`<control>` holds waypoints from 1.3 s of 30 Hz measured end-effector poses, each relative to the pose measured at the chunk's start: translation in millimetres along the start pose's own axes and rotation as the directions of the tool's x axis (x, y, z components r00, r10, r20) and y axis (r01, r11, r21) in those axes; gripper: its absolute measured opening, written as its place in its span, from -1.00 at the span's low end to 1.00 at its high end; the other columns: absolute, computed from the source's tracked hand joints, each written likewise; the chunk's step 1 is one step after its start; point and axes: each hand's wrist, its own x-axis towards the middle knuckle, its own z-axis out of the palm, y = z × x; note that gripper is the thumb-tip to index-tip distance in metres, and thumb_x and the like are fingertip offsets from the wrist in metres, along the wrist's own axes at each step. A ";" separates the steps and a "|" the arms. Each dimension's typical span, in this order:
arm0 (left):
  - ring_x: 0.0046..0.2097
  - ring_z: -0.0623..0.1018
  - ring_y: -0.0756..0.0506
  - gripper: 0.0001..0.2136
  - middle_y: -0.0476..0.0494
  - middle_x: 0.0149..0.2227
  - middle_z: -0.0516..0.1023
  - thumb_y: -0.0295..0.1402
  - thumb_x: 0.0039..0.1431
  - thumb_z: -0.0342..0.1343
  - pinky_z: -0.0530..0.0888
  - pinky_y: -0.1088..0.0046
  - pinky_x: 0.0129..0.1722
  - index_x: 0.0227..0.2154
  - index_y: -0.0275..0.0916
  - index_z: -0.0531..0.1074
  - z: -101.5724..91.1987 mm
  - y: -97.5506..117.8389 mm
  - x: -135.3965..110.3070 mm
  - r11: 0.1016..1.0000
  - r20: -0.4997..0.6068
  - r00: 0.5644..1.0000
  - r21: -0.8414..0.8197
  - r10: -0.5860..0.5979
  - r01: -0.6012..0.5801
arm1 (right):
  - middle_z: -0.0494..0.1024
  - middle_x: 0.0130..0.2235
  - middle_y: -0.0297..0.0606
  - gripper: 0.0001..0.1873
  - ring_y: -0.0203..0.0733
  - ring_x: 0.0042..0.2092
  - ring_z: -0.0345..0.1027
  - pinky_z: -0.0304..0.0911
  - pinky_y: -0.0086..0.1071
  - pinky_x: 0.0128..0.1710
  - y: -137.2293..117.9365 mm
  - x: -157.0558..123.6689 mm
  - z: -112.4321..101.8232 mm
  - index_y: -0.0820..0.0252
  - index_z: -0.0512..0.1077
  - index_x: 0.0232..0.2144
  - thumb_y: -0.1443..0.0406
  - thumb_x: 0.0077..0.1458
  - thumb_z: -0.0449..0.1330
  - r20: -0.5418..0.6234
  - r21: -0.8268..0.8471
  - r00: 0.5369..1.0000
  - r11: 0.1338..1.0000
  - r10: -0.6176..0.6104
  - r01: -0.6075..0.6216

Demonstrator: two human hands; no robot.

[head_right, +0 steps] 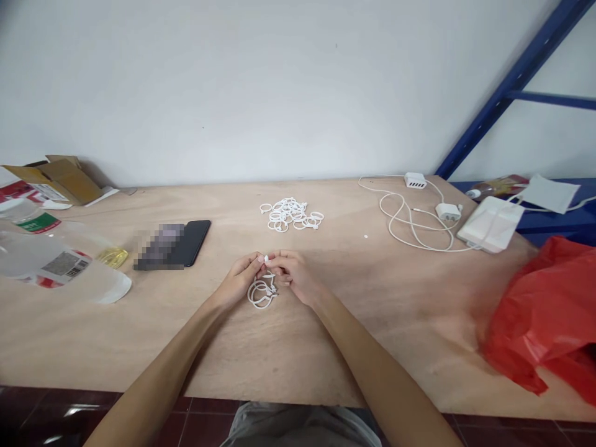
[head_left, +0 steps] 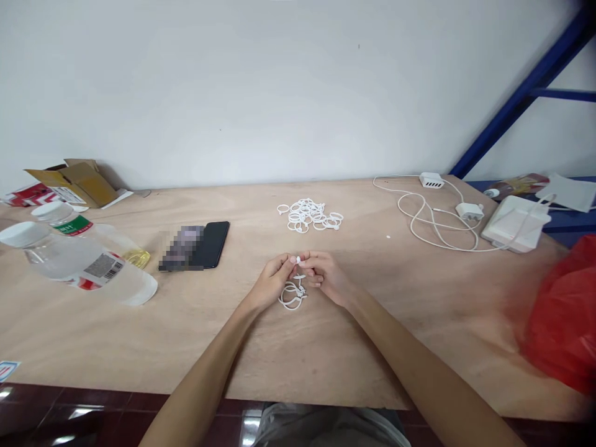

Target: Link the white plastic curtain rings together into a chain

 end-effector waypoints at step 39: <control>-0.15 0.48 -0.11 -0.72 -0.16 -0.20 0.55 -0.21 0.23 -0.02 0.35 0.38 -0.10 -0.20 -0.26 0.51 -4.3 -7.5 8.0 0.933 -0.278 0.929 0.330 0.243 -0.146 | 0.37 -0.51 -0.42 -0.73 -0.33 -0.52 0.22 0.06 -0.47 -0.57 4.7 25.2 -21.6 0.16 0.32 -0.32 0.11 0.02 0.17 -0.152 -0.489 0.924 0.839 -0.350 0.237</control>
